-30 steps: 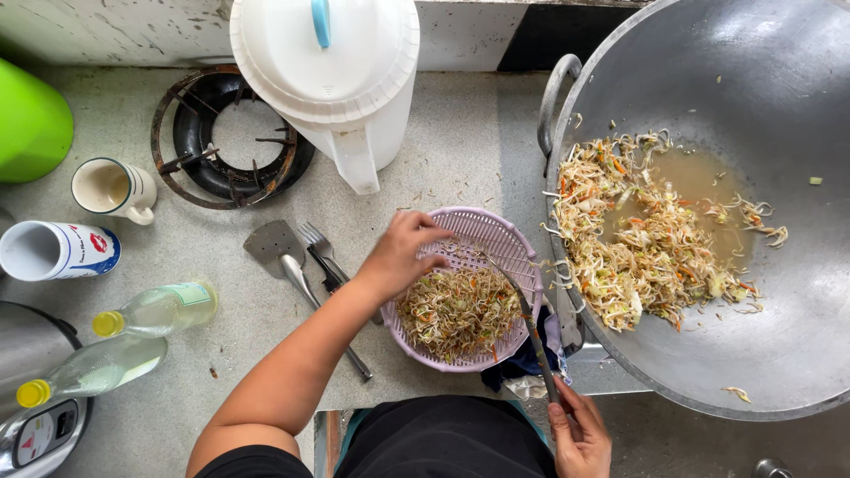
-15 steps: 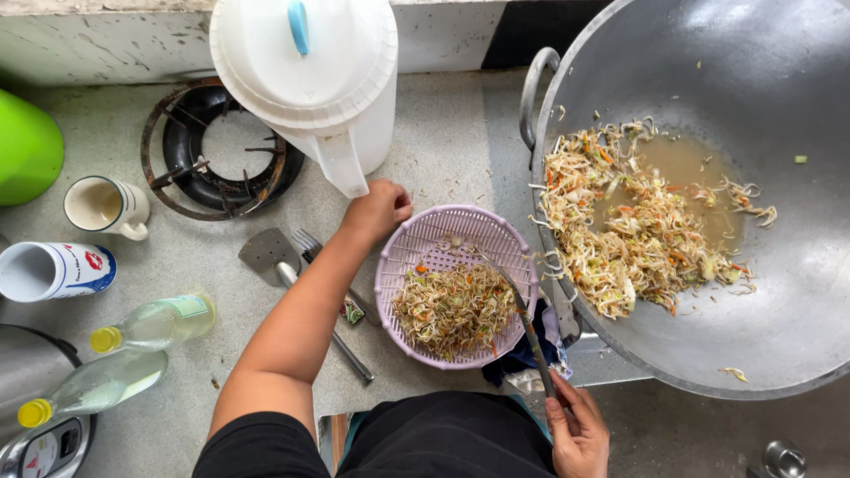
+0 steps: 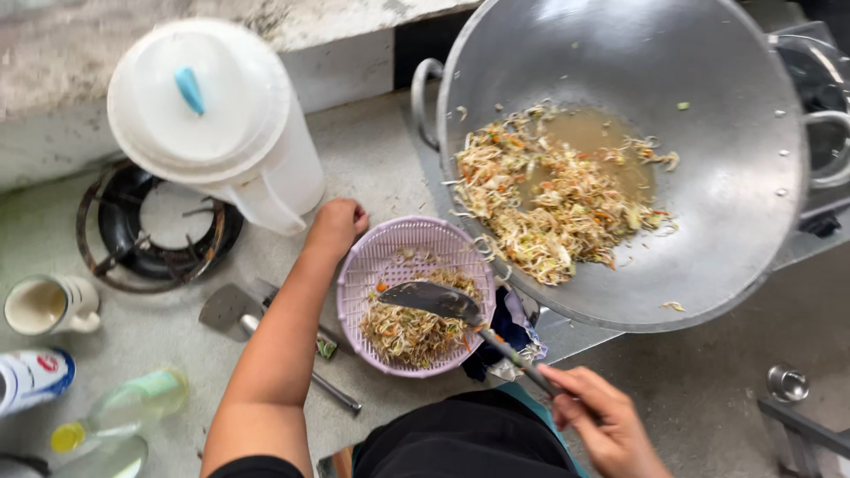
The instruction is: The person transfers noodles from a large wok into a smaller metal bowl and then into a purple plastic strainer using a metal spatula and a slotted spoon.
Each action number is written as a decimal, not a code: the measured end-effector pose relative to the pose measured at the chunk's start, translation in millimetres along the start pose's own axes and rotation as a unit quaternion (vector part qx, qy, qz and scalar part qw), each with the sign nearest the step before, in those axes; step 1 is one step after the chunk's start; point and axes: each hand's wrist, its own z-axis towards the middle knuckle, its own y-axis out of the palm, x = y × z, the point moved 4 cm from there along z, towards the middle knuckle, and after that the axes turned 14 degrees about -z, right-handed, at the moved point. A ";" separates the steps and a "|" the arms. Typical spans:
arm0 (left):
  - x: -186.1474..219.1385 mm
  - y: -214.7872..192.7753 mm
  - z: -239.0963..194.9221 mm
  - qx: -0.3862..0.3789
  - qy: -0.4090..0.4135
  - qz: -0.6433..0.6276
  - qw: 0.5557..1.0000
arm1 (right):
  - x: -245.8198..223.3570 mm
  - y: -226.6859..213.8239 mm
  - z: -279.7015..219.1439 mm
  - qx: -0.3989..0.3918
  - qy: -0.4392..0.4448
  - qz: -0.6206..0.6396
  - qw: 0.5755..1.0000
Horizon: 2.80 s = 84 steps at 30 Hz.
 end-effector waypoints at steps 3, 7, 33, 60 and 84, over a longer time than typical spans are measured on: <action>1.5 -8.8 -11.5 0.013 -0.051 -0.102 0.993 | -33.1 -54.6 -8.7 0.043 0.006 -0.022 0.999; 39.3 -41.9 -51.2 0.058 -0.043 -0.174 0.982 | -58.9 -145.0 -14.3 0.231 0.018 -0.146 0.962; 402.0 6.3 -98.9 0.027 0.013 0.183 0.983 | -35.6 -320.2 303.9 -0.080 0.002 -0.784 0.616; 395.2 41.6 -48.8 0.059 -0.095 0.155 0.982 | -56.7 -301.9 265.2 -0.026 -0.110 -0.717 0.688; 328.3 -110.6 -116.8 0.065 0.028 -0.002 0.997 | -176.3 -179.5 129.7 0.017 -0.003 -0.715 0.699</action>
